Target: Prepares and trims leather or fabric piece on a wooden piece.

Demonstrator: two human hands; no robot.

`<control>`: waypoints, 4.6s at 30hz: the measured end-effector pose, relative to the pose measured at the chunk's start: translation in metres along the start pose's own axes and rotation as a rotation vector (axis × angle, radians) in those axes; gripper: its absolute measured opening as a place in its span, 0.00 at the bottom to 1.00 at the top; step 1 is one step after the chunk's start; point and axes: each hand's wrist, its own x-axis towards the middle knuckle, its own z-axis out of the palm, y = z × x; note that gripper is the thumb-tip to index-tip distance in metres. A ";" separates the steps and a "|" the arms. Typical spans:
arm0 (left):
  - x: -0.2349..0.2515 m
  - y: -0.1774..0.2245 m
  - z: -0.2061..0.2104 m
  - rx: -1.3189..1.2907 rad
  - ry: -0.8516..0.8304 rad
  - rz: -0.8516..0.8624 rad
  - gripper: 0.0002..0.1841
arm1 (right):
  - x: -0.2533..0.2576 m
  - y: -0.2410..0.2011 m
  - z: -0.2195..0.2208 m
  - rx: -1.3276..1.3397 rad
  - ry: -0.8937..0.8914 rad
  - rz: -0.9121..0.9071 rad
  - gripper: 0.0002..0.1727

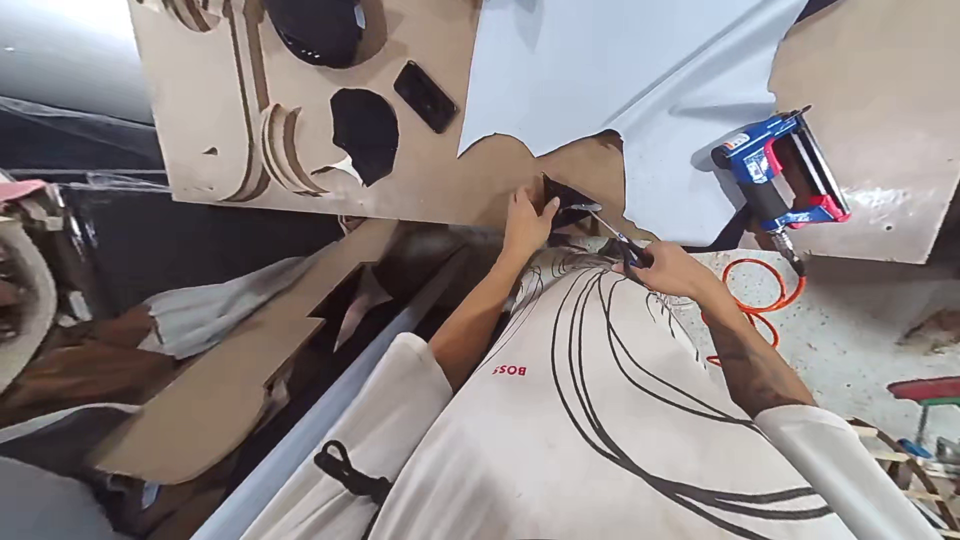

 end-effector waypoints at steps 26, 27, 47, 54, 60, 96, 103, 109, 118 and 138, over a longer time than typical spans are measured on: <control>-0.044 0.088 -0.007 -0.996 -0.186 0.143 0.19 | -0.016 -0.041 0.013 0.427 0.374 -0.252 0.36; -0.045 0.090 -0.009 -1.008 -0.188 0.151 0.18 | -0.018 -0.043 0.013 0.428 0.384 -0.260 0.36; -0.051 0.100 -0.034 -0.968 -0.271 0.201 0.18 | -0.039 -0.029 0.014 0.604 0.352 -0.390 0.30; -0.059 0.104 -0.033 -0.966 -0.237 0.222 0.19 | -0.037 -0.022 0.010 0.622 0.339 -0.412 0.25; -0.064 0.109 -0.026 -0.866 -0.191 0.249 0.19 | -0.035 -0.021 0.003 0.616 0.302 -0.434 0.32; -0.047 0.107 -0.056 -0.834 -0.382 0.307 0.32 | 0.002 -0.030 -0.053 0.410 0.750 -0.334 0.14; -0.030 0.076 -0.060 -0.755 -0.361 0.173 0.20 | 0.025 -0.018 -0.052 -0.189 0.804 -0.008 0.24; -0.047 0.062 -0.057 -0.721 -0.525 0.092 0.30 | -0.033 -0.115 -0.070 -0.011 0.523 -0.857 0.16; -0.050 0.040 -0.031 -0.298 -0.619 0.286 0.20 | -0.027 -0.122 -0.042 -0.083 0.285 -0.998 0.07; -0.094 0.011 -0.049 -0.509 -0.522 0.373 0.09 | -0.039 -0.058 -0.069 -0.045 0.654 -0.176 0.21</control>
